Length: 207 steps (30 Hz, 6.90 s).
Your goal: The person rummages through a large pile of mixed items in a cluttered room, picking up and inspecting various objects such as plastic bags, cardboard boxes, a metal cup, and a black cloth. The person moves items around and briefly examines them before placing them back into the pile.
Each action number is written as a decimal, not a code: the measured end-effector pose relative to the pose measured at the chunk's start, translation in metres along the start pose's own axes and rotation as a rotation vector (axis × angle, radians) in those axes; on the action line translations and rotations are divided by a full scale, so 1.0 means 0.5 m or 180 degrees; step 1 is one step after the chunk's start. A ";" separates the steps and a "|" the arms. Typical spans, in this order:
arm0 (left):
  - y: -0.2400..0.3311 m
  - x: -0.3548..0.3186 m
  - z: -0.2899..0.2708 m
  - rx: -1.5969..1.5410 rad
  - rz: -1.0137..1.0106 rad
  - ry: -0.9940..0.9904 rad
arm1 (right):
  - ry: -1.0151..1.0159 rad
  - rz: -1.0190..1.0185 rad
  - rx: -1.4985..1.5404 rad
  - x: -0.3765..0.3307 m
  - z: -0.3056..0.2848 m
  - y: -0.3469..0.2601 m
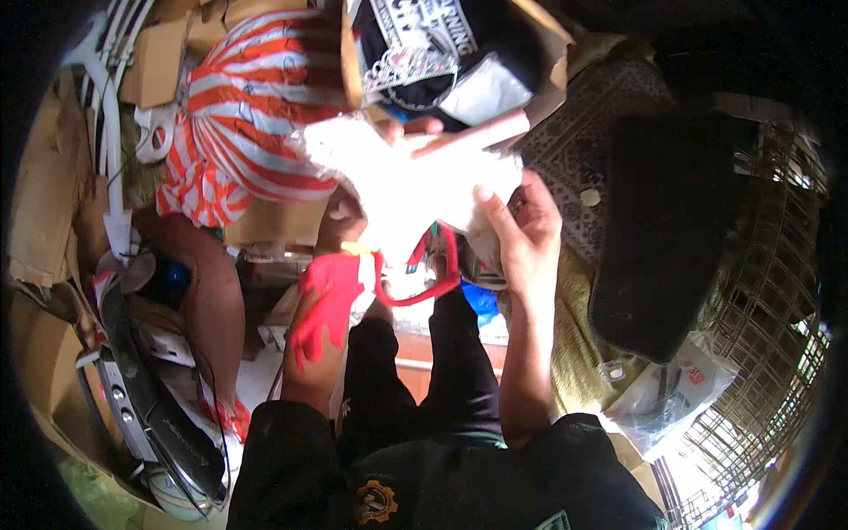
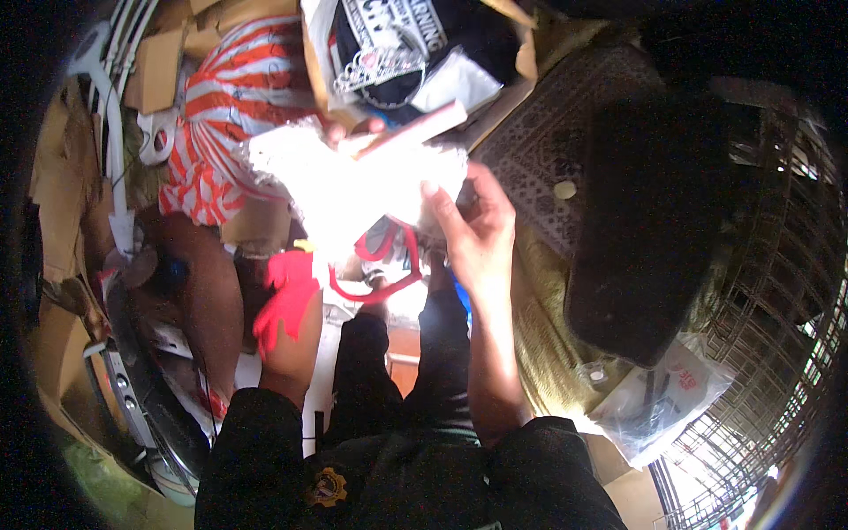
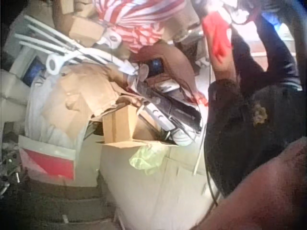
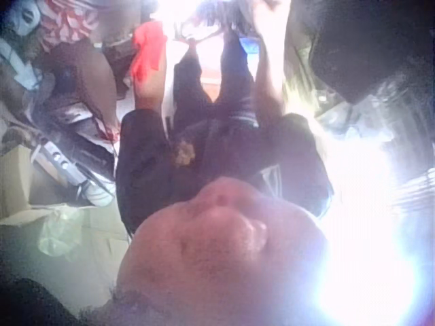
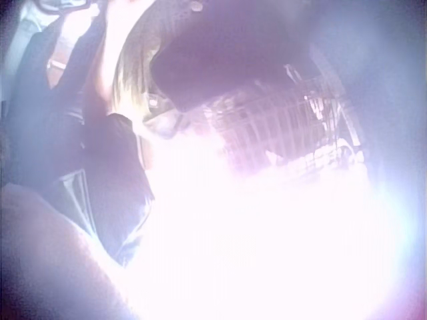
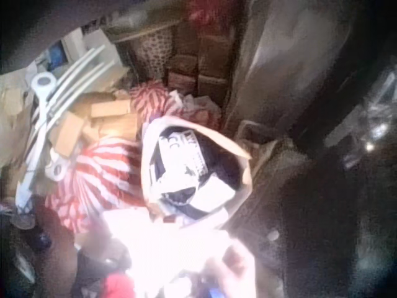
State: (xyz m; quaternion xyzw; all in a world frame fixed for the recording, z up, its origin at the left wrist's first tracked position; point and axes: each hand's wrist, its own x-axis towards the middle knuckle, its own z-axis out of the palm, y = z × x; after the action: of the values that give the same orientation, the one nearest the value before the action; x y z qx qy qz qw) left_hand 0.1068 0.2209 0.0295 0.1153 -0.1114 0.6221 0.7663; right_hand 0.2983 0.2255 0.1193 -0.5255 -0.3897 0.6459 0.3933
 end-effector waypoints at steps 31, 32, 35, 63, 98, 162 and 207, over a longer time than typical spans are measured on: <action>0.060 0.133 -0.021 0.5601 -0.0462 0.1700 | -0.0584 -0.0692 -0.1552 0.334 -0.011 0.017; 0.064 0.159 -0.018 0.5345 0.0017 0.1654 | -0.0741 -0.0573 -0.1704 0.409 -0.017 0.032; 0.077 0.182 -0.027 0.7209 0.0754 0.2182 | -0.0618 -0.1222 -0.3136 0.541 0.019 0.017; 0.096 0.033 0.187 0.3305 0.0772 0.2372 | -0.0365 -0.1199 -0.0175 0.099 0.154 -0.010; 0.031 0.079 0.174 0.4855 0.1781 0.2207 | -0.0560 -0.0928 -0.0031 0.117 0.134 0.019; 0.053 0.058 0.189 0.0855 0.0910 0.1906 | -0.0721 0.0415 -0.2337 -0.310 -0.139 0.397; -0.201 -0.740 0.649 0.5478 -0.2687 0.4385 | -0.2317 0.2514 -0.3535 -0.453 -0.334 0.423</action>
State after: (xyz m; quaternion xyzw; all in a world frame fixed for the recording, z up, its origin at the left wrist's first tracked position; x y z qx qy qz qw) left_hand 0.1220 -0.2448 0.2174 0.2617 0.8286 0.1207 0.4799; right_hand 0.4732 -0.0491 -0.0143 -0.5003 -0.5450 0.5803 -0.3405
